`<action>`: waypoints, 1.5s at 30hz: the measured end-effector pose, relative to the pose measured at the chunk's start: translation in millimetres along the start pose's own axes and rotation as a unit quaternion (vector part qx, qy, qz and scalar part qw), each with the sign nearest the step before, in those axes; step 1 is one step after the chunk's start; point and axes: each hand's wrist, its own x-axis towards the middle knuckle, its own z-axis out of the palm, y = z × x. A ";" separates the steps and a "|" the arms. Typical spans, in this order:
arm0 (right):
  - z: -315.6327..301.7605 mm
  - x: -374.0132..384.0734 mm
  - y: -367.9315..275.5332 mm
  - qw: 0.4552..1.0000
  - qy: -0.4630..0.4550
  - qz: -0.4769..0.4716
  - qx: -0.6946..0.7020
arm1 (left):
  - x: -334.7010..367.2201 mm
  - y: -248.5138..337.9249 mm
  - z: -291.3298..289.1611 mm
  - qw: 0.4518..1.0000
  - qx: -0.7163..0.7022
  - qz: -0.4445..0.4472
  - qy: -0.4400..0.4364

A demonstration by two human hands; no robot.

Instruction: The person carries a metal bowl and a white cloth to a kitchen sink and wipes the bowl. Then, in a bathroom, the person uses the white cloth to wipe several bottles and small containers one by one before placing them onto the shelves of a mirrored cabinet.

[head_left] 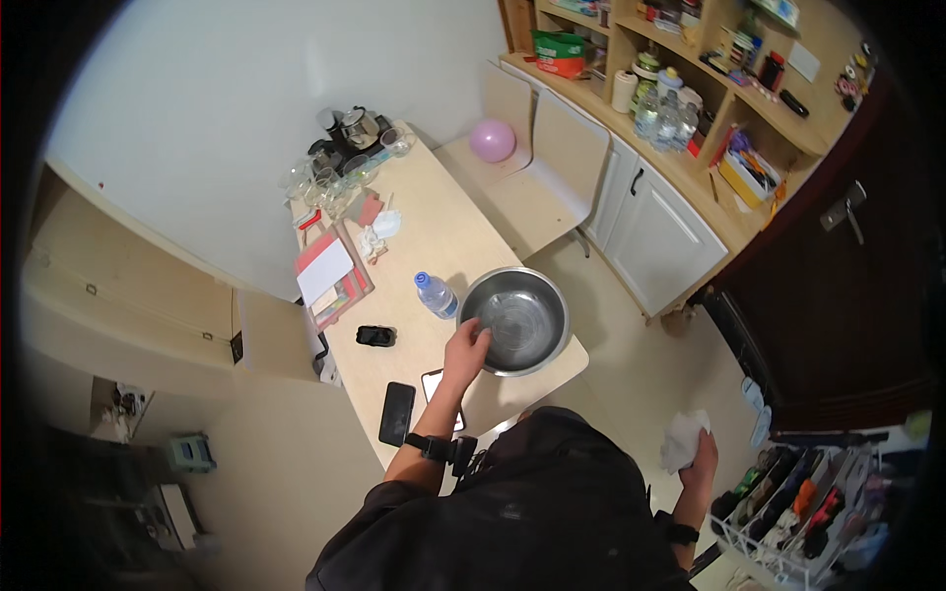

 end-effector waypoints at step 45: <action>-179.2 -101.8 -138.0 0.991 -0.061 0.049 -0.110 | -105.4 171.7 255.6 0.841 -0.121 -0.113 -0.515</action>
